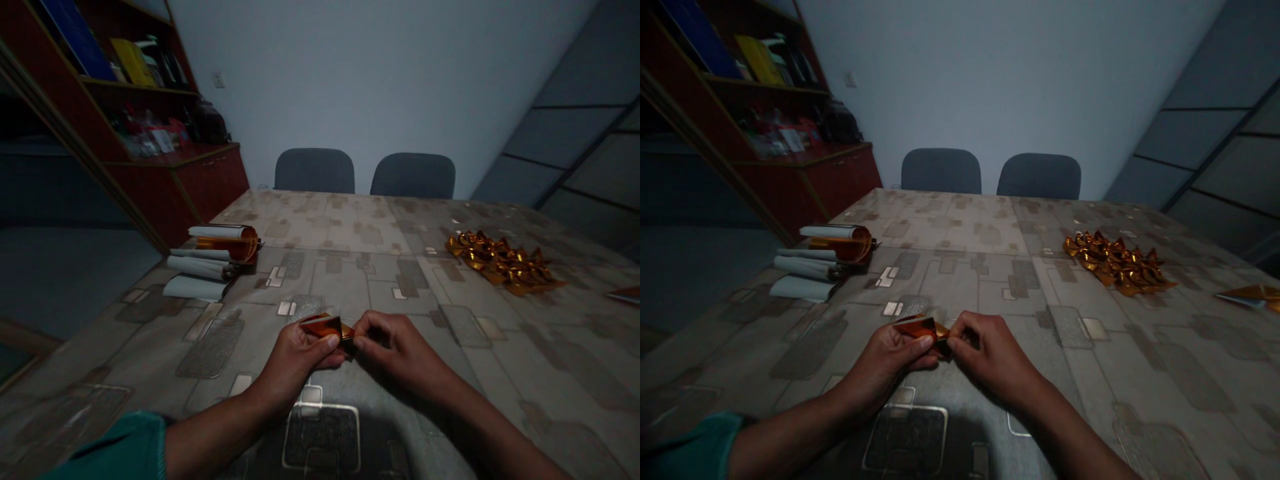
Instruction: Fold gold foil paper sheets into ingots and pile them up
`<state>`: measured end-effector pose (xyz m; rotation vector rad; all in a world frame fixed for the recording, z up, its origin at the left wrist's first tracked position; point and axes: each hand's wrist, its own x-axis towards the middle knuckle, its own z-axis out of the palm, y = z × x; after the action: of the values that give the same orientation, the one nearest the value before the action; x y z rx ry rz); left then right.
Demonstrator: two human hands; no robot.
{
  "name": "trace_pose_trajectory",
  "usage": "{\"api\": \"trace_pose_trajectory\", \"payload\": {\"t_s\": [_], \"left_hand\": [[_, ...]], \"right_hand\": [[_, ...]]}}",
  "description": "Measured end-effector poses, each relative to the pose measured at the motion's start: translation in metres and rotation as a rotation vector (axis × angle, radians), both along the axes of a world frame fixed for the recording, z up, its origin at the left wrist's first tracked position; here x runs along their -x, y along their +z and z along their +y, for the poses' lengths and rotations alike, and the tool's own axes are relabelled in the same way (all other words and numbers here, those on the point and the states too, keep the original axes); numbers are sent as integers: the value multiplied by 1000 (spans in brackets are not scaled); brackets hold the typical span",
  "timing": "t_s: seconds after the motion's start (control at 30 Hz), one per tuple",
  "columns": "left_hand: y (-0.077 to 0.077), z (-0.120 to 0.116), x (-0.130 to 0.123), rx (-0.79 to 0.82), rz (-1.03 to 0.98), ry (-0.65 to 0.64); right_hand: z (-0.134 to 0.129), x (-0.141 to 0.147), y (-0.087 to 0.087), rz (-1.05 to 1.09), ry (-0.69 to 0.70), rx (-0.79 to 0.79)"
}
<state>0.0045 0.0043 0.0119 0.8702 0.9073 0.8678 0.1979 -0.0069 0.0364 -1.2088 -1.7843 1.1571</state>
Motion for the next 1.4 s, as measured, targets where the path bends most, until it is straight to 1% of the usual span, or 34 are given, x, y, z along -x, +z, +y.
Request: {"api": "trace_pose_trajectory", "payload": {"t_s": [0.07, 0.13, 0.2, 0.3, 0.43, 0.5, 0.63, 0.77, 0.83, 0.93, 1.07, 1.2, 1.3, 1.4], "left_hand": [[0, 0, 1, -12, 0, 12], [0, 0, 1, -24, -1, 16], [-1, 0, 1, -38, 10, 7], [-3, 0, 1, -58, 30, -14], [-5, 0, 1, -65, 21, -15], [-5, 0, 1, -76, 12, -21], [-5, 0, 1, -96, 24, -32], [-5, -1, -1, -43, 31, -14], [-6, -1, -1, -43, 27, -2], [-4, 0, -1, -81, 3, 7], [0, 1, -2, -98, -18, 23], [0, 2, -2, -80, -19, 20], [0, 2, -2, -80, -26, 15], [0, 2, -2, -101, -40, 12]], "right_hand": [[0, -1, -4, 93, 18, 73], [1, -2, -6, 114, -3, 86], [1, -3, -5, 56, -21, 60], [1, -3, -1, -29, -2, 24], [-1, -1, 3, 3, 24, 28], [-1, 2, 5, -6, 23, 2], [-2, 8, 2, -88, -15, -77], [-3, 10, -3, -144, -64, -130], [-3, 10, -2, -110, -50, -93], [-4, 10, 2, 21, -44, -10], [-4, 13, 2, 110, -99, 2], [-3, 14, -3, 222, -88, 33], [-2, 10, -3, 245, -42, 79], [-3, 10, -1, 198, -22, 92]]}}
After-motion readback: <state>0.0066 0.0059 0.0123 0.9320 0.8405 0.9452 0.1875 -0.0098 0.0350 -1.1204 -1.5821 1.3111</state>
